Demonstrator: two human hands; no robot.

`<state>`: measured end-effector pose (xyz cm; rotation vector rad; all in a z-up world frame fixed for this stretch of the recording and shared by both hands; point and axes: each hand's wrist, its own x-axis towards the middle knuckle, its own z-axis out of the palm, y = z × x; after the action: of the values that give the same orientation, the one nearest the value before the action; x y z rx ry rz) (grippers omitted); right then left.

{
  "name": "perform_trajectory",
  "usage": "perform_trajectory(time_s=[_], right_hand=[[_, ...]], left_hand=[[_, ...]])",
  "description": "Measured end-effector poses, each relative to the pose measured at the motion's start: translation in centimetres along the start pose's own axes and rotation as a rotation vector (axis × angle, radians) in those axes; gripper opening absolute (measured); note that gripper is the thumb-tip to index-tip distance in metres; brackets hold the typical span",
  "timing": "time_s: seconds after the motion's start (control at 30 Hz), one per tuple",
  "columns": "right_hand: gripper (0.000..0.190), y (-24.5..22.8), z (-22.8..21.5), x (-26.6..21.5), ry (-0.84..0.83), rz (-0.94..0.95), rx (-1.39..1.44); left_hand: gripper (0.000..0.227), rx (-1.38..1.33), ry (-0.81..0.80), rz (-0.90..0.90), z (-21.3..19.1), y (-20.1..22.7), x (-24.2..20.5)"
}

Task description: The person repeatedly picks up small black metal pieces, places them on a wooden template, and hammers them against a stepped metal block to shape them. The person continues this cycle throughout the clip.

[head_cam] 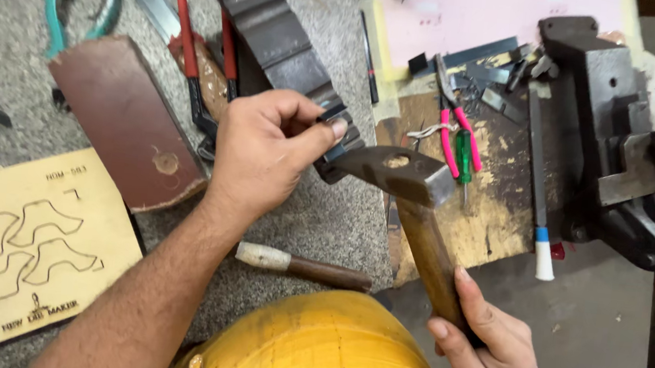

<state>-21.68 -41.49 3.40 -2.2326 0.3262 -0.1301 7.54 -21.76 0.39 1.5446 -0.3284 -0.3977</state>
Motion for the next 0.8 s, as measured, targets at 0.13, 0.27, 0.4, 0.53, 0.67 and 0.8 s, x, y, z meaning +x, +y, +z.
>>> perform_trajectory(time_s=[0.13, 0.27, 0.4, 0.53, 0.67, 0.8], right_hand=[[0.071, 0.9, 0.1, -1.7, 0.085, -0.077, 0.216], [0.072, 3.2, 0.7, -2.6, 0.222, -0.207, 0.203], [0.067, 5.4, 1.2, -3.2, 0.215, -0.211, -0.194], [0.062, 6.2, 2.9, -2.6, 0.106, -0.159, -0.401], [0.058, 6.1, 4.6, -0.9, 0.073, -0.211, -0.636], [0.056, 4.5, 5.5, 1.4, 0.019, -0.098, -0.73]], left_hand=[[0.015, -0.003, 0.022, -0.074, -0.2, 0.8, -0.4], [0.015, 0.007, 0.039, -0.063, -2.1, 1.8, -2.1], [0.015, -0.047, 0.127, -0.152, -6.0, 0.6, -5.8], [0.022, -0.063, 0.223, -0.155, -10.8, -1.1, -9.9], [0.031, -0.059, 0.263, -0.165, -14.7, -2.1, -13.4], [0.041, -0.218, 0.226, -0.289, -17.8, -2.1, -16.6]])
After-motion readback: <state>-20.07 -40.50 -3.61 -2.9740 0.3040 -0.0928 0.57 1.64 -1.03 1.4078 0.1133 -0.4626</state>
